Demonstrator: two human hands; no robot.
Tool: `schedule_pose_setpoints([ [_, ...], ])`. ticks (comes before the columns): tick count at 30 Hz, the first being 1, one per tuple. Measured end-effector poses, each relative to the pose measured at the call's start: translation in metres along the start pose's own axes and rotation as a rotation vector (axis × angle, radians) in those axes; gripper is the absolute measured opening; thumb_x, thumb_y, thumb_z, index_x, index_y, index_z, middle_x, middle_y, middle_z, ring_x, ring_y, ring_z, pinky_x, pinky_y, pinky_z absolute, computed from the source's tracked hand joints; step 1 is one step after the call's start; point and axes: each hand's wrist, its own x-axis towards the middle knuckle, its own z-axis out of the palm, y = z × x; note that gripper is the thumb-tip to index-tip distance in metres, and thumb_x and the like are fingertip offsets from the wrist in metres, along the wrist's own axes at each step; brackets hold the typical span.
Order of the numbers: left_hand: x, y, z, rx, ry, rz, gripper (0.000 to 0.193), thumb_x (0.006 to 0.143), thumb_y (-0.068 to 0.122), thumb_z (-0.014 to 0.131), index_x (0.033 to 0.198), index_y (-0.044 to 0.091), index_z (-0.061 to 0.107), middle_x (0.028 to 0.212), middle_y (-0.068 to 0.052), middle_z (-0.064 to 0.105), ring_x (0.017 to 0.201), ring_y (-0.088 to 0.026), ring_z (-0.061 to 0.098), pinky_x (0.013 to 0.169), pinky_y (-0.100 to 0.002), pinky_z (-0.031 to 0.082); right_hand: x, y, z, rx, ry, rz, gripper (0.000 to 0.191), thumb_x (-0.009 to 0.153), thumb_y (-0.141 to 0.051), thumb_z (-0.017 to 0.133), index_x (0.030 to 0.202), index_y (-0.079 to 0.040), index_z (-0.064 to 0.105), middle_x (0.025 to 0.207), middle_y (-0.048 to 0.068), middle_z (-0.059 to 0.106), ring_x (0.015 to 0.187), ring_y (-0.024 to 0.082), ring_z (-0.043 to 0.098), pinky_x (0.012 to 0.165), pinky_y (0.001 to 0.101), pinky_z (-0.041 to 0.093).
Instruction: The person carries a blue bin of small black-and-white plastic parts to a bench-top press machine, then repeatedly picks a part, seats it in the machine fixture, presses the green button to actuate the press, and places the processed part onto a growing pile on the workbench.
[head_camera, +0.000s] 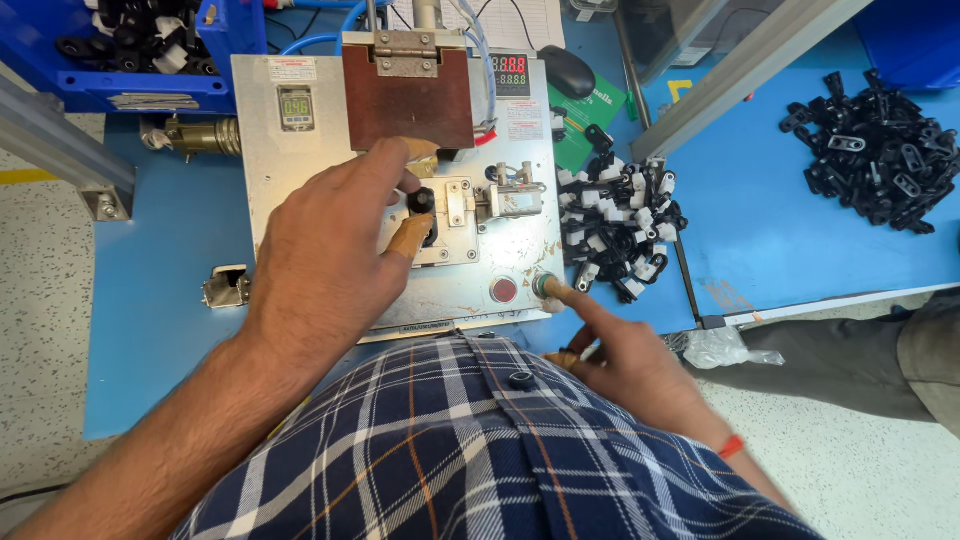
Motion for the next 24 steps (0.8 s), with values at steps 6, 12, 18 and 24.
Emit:
schedule_pose_setpoints([
  [6, 0.008, -0.008, 0.005, -0.003, -0.011, 0.043, 0.047, 0.085, 0.009, 0.078, 0.127, 0.008, 0.056, 0.094, -0.015, 0.073, 0.087, -0.038, 0.071, 0.069, -0.051, 0.055, -0.001, 0.012, -0.002, 0.892, -0.092, -0.103, 0.034, 0.088, -0.010, 0.070, 0.120, -0.002, 0.074, 0.104, 0.005, 0.080, 0.089, 0.012, 0.072, 0.072, 0.0303, 0.061],
  [12, 0.021, -0.018, 0.010, 0.045, -0.136, -0.031, 0.051, 0.082, 0.002, 0.075, 0.127, 0.008, 0.053, 0.092, -0.016, 0.074, 0.082, -0.038, 0.073, 0.066, -0.049, 0.058, -0.008, 0.011, 0.011, 0.935, -0.079, -0.088, 0.033, 0.090, -0.010, 0.069, 0.121, -0.001, 0.076, 0.107, 0.009, 0.080, 0.086, 0.012, 0.071, 0.074, 0.0286, 0.060],
  [18, 0.026, -0.034, 0.013, 0.019, -0.150, 0.075, 0.052, 0.081, 0.000, 0.075, 0.127, 0.005, 0.052, 0.085, -0.017, 0.073, 0.079, -0.037, 0.074, 0.064, -0.048, 0.058, -0.015, -0.016, 0.004, 0.812, 0.124, -0.080, 0.029, 0.083, -0.008, 0.073, 0.111, -0.001, 0.078, 0.098, 0.010, 0.084, 0.081, 0.013, 0.076, 0.069, 0.0278, 0.063],
  [24, 0.042, -0.034, 0.001, -0.102, -0.162, 0.199, 0.052, 0.075, -0.001, 0.076, 0.122, 0.004, 0.055, 0.070, -0.013, 0.070, 0.068, -0.031, 0.072, 0.060, -0.045, 0.058, -0.012, -0.079, -0.007, 0.310, 0.515, -0.016, 0.028, 0.078, -0.025, 0.090, 0.091, -0.002, 0.080, 0.074, 0.008, 0.080, 0.062, 0.010, 0.073, 0.058, 0.0254, 0.058],
])
